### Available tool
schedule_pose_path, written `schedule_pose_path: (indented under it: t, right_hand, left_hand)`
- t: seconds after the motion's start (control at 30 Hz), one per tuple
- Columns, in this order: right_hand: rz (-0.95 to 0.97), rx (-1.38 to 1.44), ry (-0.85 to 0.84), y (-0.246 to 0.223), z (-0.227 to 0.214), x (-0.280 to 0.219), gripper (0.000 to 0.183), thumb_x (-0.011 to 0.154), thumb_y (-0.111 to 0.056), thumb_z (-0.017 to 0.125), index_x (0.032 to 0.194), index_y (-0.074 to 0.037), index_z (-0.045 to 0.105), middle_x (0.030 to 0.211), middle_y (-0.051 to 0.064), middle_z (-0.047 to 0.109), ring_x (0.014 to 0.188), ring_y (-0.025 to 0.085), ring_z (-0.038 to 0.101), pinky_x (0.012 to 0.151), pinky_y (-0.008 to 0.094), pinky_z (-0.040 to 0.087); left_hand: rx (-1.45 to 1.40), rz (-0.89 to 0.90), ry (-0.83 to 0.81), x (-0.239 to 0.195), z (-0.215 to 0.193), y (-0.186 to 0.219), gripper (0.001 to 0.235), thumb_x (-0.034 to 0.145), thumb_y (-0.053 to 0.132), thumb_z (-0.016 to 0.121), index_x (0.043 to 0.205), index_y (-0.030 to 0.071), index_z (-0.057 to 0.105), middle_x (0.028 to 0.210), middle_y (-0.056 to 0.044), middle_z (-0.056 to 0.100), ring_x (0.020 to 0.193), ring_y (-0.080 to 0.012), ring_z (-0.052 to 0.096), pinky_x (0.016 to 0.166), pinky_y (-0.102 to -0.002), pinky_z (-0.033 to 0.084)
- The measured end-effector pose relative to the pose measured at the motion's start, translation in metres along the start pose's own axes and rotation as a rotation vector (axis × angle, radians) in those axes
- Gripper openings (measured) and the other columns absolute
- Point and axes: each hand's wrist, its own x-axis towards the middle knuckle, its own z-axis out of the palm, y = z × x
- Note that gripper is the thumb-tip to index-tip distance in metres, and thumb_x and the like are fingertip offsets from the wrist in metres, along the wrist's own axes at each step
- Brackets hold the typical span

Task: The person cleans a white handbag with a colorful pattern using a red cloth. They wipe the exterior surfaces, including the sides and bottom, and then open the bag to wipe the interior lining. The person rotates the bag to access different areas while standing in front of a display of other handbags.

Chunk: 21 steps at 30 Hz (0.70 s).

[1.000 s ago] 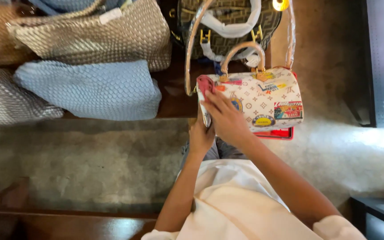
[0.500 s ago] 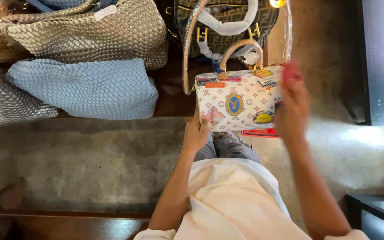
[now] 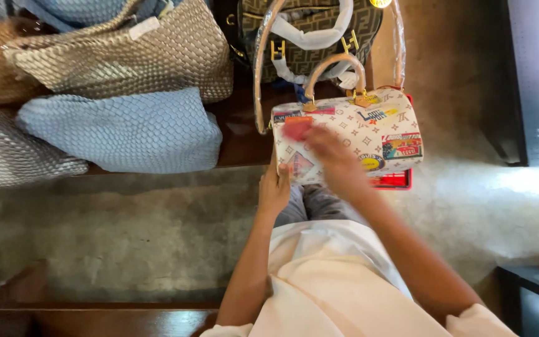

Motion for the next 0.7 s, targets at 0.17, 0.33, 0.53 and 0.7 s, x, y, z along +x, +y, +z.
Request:
schedule_pose_path:
  t: [0.17,0.33,0.53,0.7]
  right_hand:
    - [0.090,-0.535,0.058,0.046,-0.095,-0.033,0.039,0.091,0.013,0.055,0.125,0.006,0.073,0.128,0.021,0.065,0.126,0.041,0.059,0.108,0.043,0.048]
    - [0.151,-0.774,0.088,0.055,-0.090,-0.037,0.042,0.083,0.011,0.066,0.120,-0.003,0.080,0.127,0.013,0.068,0.127,0.033,0.062,0.108,0.037,0.050]
    - [0.067,-0.448,-0.002,0.026,0.006,0.019,0.060,0.076,0.015,0.056,0.130,-0.007,0.071,0.129,0.009,0.067,0.128,0.030,0.059,0.109,0.040,0.047]
    - [-0.108,-0.427,-0.242,0.027,0.073,0.047,0.048,0.079,-0.002,0.063,0.127,-0.005,0.069,0.127,0.014,0.065,0.137,0.037,0.051,0.118,0.046,0.039]
  left_hand:
    - [-0.018,0.008,-0.013,0.000,0.004,0.003,0.084,0.099,0.074,0.020,0.165,0.021,0.026,0.057,-0.018,0.060,0.045,-0.0268,0.057,0.044,-0.035,0.045]
    - [0.081,-0.156,-0.087,-0.001,-0.010,0.064,0.082,0.097,0.072,0.026,0.163,0.024,0.023,0.107,-0.043,0.066,0.104,-0.0637,0.061,0.092,-0.068,0.050]
    - [0.042,-0.111,-0.039,-0.003,-0.003,0.042,0.076,0.101,0.058,0.049,0.162,0.017,0.032,0.100,-0.039,0.070,0.089,-0.0578,0.069,0.075,-0.060,0.057]
    - [0.131,-0.001,-0.021,0.003,0.016,-0.035,0.070,0.100,0.034,0.050,0.162,0.013,0.026,0.103,-0.030,0.072,0.076,-0.0482,0.071,0.061,-0.058,0.057]
